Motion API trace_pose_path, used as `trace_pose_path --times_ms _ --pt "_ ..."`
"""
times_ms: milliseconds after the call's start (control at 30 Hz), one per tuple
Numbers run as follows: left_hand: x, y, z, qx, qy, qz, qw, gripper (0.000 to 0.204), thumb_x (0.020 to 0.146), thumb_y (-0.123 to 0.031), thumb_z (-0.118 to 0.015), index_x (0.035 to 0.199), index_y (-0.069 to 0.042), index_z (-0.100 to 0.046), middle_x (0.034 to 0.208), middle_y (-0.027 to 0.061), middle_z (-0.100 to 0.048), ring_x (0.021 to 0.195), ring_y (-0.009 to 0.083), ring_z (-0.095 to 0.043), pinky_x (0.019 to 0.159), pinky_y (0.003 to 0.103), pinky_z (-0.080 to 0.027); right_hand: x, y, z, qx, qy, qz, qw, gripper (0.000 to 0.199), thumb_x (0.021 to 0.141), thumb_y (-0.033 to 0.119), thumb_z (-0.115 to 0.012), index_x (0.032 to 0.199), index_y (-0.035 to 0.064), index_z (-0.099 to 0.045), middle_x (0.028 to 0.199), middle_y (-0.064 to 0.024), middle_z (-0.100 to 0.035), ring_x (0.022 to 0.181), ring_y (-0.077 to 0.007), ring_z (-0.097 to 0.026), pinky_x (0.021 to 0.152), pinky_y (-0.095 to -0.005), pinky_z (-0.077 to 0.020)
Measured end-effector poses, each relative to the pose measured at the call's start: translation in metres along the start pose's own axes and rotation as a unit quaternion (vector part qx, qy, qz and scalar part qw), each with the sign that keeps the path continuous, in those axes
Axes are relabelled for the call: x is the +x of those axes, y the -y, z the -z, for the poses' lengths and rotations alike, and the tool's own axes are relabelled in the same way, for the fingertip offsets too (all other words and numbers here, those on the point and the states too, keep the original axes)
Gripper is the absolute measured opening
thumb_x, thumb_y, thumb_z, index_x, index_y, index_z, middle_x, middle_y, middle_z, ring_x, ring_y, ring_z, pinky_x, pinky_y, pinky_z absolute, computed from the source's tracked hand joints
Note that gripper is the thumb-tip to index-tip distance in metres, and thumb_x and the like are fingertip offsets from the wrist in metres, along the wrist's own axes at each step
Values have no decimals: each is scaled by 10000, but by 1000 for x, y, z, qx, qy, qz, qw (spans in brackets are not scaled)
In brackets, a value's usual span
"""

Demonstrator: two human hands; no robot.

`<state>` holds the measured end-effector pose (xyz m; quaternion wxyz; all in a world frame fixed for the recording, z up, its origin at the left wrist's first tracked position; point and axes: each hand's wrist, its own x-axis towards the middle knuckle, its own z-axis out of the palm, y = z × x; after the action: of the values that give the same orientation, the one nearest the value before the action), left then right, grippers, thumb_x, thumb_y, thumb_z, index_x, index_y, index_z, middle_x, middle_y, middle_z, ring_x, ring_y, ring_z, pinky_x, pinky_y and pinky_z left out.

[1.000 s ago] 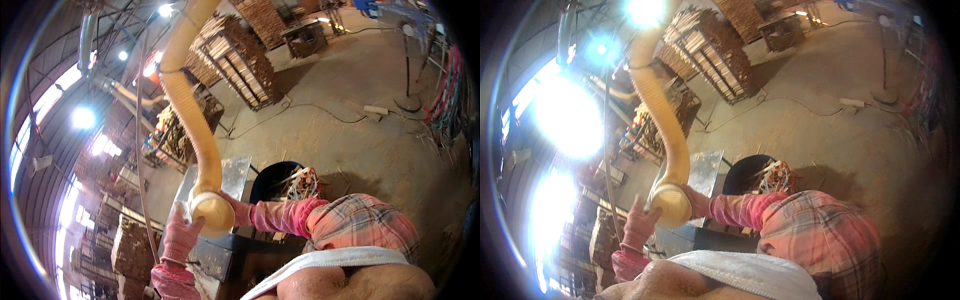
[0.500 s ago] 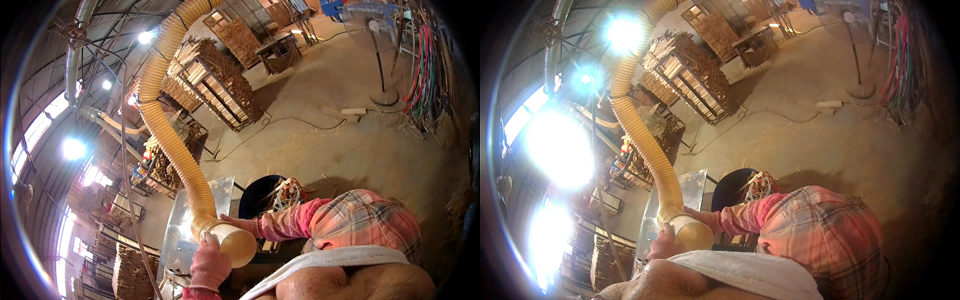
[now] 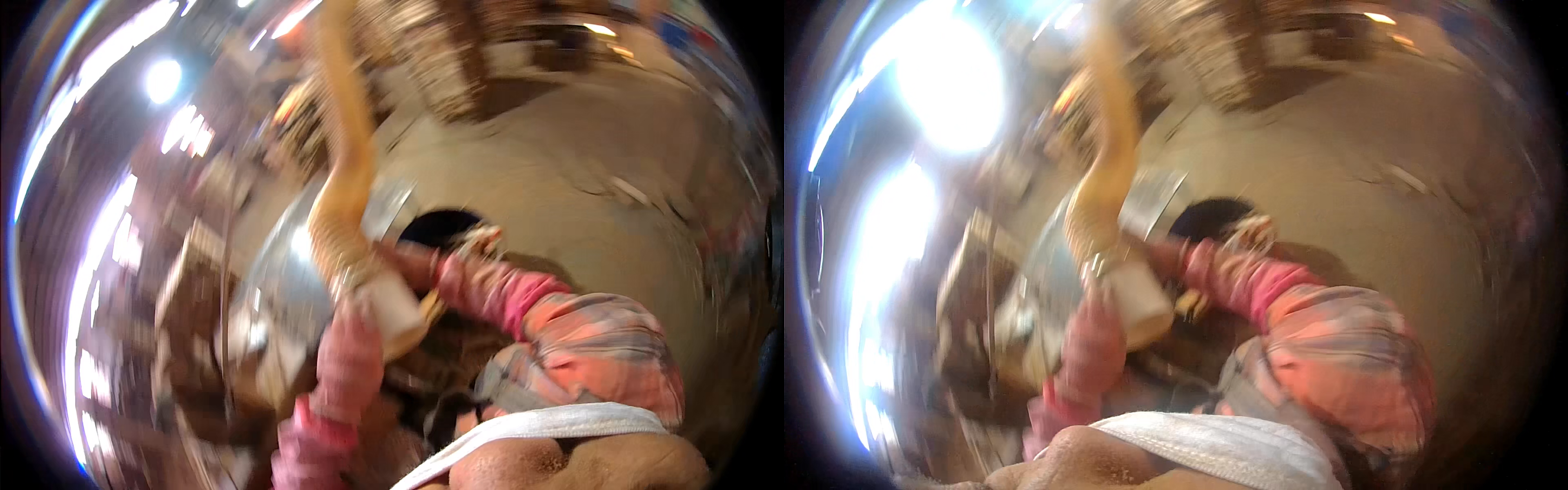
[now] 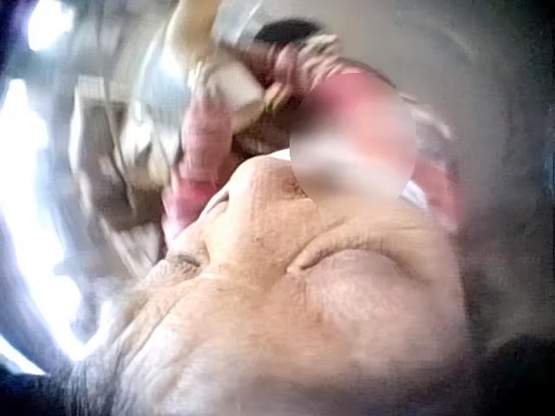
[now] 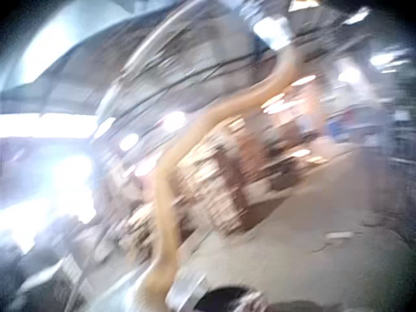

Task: The person picks up wooden planks from a stack and feeds them into a woodworking machine. They use a long, thin stick to clear sawdust from the machine's intake area and a flexible hose to clean the equipment. The person continues to handle and process the wood planks throughout the video.

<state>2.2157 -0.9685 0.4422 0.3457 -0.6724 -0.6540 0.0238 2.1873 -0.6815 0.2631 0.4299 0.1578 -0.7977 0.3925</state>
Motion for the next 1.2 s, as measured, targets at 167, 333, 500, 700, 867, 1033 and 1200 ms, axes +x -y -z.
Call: trace_pose_path --times_ms 167,333,500,700,867,1033,1200 --pt "-10 -3 33 -14 160 177 971 620 837 -131 -615 1424 14 -477 1369 224 -543 1061 335 -623 851 420 -538 88 78 4 618 27 -277 736 595 1018 475 -555 1418 36 -510 1324 -114 -631 1176 -222 -620 1097 -403 -465" --pt "-87 -48 98 -133 164 298 931 689 826 -191 -683 1441 18 -454 1425 213 -507 1258 386 -547 1027 459 -486 113 52 -28 684 73 -237 685 612 1016 447 -557 1425 -3 -485 1371 -150 -601 1245 -241 -588 1133 -393 -433" --pt "-136 -80 131 -102 37 467 878 591 856 -102 -700 1398 50 -522 1378 281 -564 1222 413 -596 1032 438 -492 228 23 -19 675 81 -195 707 497 1022 332 -603 1433 73 -497 1395 -112 -573 1295 -183 -535 1136 -363 -426" --pt "-189 -194 169 -104 -27 749 654 505 878 -23 -639 1369 54 -550 1167 199 -650 1023 257 -648 901 336 -534 309 38 -77 720 93 -156 670 644 965 438 -638 1435 26 -484 1318 -137 -641 1181 -294 -629 1076 -454 -490" --pt "-189 -209 181 -69 -102 850 513 485 895 9 -600 1377 49 -561 1168 149 -654 1025 207 -640 923 320 -517 359 38 -149 710 112 -76 691 481 964 289 -650 1351 20 -558 1212 -95 -675 1068 -225 -658 1012 -402 -508" --pt "-178 -202 169 -72 -101 890 440 525 911 15 -599 1430 38 -522 1260 135 -625 1084 197 -626 972 327 -506 401 3 -268 713 144 -86 681 380 976 294 -642 1272 57 -625 1099 -39 -692 962 -154 -656 875 -329 -537" --pt "-185 -212 162 -83 -138 900 406 522 915 13 -600 1430 42 -521 1268 136 -625 1088 194 -629 981 324 -500 411 65 -321 603 183 -63 774 348 981 297 -646 1237 62 -649 1071 -19 -693 913 -148 -650 817 -310 -535"
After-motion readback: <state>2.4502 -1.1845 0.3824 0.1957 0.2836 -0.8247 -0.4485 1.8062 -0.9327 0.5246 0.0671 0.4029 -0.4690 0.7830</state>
